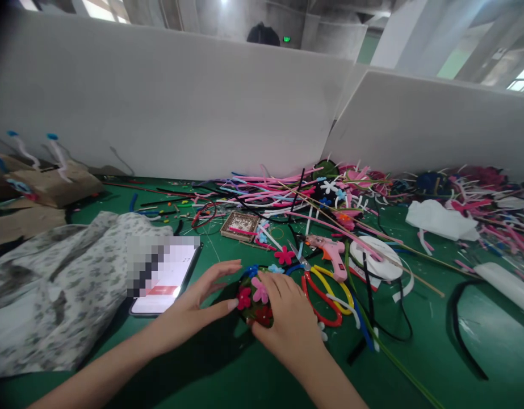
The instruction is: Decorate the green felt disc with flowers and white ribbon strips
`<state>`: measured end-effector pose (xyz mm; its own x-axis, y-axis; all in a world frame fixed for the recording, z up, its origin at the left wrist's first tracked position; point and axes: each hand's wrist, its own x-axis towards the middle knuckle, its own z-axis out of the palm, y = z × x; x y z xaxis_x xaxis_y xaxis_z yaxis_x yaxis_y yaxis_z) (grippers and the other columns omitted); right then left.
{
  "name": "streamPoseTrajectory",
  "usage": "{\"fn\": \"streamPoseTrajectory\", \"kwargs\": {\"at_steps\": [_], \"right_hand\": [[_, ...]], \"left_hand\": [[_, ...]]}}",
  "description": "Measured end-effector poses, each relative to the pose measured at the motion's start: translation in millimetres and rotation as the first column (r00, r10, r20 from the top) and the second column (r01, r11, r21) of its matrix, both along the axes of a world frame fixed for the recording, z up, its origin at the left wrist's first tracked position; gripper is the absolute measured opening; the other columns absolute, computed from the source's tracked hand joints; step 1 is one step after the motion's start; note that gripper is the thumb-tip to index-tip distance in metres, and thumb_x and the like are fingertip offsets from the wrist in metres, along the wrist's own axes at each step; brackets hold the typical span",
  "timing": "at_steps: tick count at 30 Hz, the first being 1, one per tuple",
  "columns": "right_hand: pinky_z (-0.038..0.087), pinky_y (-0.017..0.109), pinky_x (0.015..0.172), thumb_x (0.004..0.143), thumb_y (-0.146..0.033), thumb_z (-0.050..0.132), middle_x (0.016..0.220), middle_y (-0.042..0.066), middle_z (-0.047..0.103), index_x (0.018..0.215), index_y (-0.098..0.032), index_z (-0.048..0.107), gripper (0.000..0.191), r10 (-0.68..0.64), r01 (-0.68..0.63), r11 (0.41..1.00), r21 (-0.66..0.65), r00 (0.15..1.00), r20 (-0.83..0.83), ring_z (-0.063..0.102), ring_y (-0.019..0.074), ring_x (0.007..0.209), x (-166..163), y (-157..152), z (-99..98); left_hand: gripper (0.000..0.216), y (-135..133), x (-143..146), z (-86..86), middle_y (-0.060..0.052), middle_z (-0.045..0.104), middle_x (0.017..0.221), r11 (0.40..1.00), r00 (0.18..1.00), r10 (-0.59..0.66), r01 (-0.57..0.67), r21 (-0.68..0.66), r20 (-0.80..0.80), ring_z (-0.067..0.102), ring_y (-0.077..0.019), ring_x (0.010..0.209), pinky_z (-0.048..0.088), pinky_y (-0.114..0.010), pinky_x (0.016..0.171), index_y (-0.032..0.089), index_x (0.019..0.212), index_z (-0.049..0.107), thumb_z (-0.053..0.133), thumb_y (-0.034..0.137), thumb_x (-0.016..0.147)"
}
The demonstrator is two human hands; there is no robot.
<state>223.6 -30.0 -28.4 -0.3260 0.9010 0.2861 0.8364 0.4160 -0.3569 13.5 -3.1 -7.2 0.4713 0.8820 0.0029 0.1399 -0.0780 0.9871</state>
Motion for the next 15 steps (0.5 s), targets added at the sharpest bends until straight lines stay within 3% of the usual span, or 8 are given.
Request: {"fn": "streamPoseTrajectory", "kwargs": {"at_steps": [4, 9, 12, 15], "right_hand": [[0.043, 0.049, 0.1, 0.076, -0.023, 0.062, 0.132, 0.011, 0.052, 0.138, -0.021, 0.039, 0.066, 0.103, -0.108, 0.992, 0.071, 0.992, 0.074, 0.045, 0.0277, 0.124, 4, -3, -4.3], [0.026, 0.057, 0.109, 0.082, -0.023, 0.057, 0.138, 0.005, 0.049, 0.14, -0.025, 0.036, 0.062, 0.149, -0.193, 0.957, 0.219, 0.968, 0.2, 0.038, 0.0268, 0.13, 8, -3, -6.1], [0.018, 0.061, 0.111, 0.084, -0.028, 0.059, 0.14, 0.006, 0.047, 0.139, -0.021, 0.036, 0.061, 0.08, -0.134, 0.943, 0.306, 0.98, 0.184, 0.033, 0.0287, 0.134, 7, -1, -4.2], [0.019, 0.058, 0.112, 0.085, -0.028, 0.059, 0.14, 0.008, 0.048, 0.14, -0.018, 0.034, 0.061, 0.035, -0.077, 0.933, 0.351, 0.992, 0.122, 0.029, 0.0281, 0.137, 5, 0, -0.9]], "left_hand": [[0.056, 7, 5, -17.2, -0.011, 0.048, 0.137, 0.952, 0.97, 0.162, -0.106, -0.286, 0.18, 0.036, -0.0265, 0.133, 0.031, -0.042, 0.109, 0.024, 0.124, 0.051, 0.072, 0.026, 0.073], [0.058, 14, 3, -18.4, -0.013, 0.055, 0.131, 0.887, 0.944, 0.197, -0.057, -0.458, 0.265, 0.051, -0.028, 0.121, 0.037, -0.041, 0.103, 0.019, 0.12, 0.054, 0.077, 0.026, 0.068], [0.046, 14, 1, -13.0, -0.013, 0.064, 0.12, 0.876, 0.941, 0.137, 0.03, -0.48, 0.31, 0.057, -0.0273, 0.113, 0.041, -0.04, 0.099, 0.017, 0.112, 0.06, 0.076, 0.027, 0.07], [0.05, 11, 4, -11.4, -0.009, 0.065, 0.12, 0.905, 0.93, 0.066, 0.098, -0.414, 0.363, 0.059, -0.0256, 0.112, 0.043, -0.037, 0.097, 0.019, 0.11, 0.062, 0.081, 0.018, 0.064]]}}
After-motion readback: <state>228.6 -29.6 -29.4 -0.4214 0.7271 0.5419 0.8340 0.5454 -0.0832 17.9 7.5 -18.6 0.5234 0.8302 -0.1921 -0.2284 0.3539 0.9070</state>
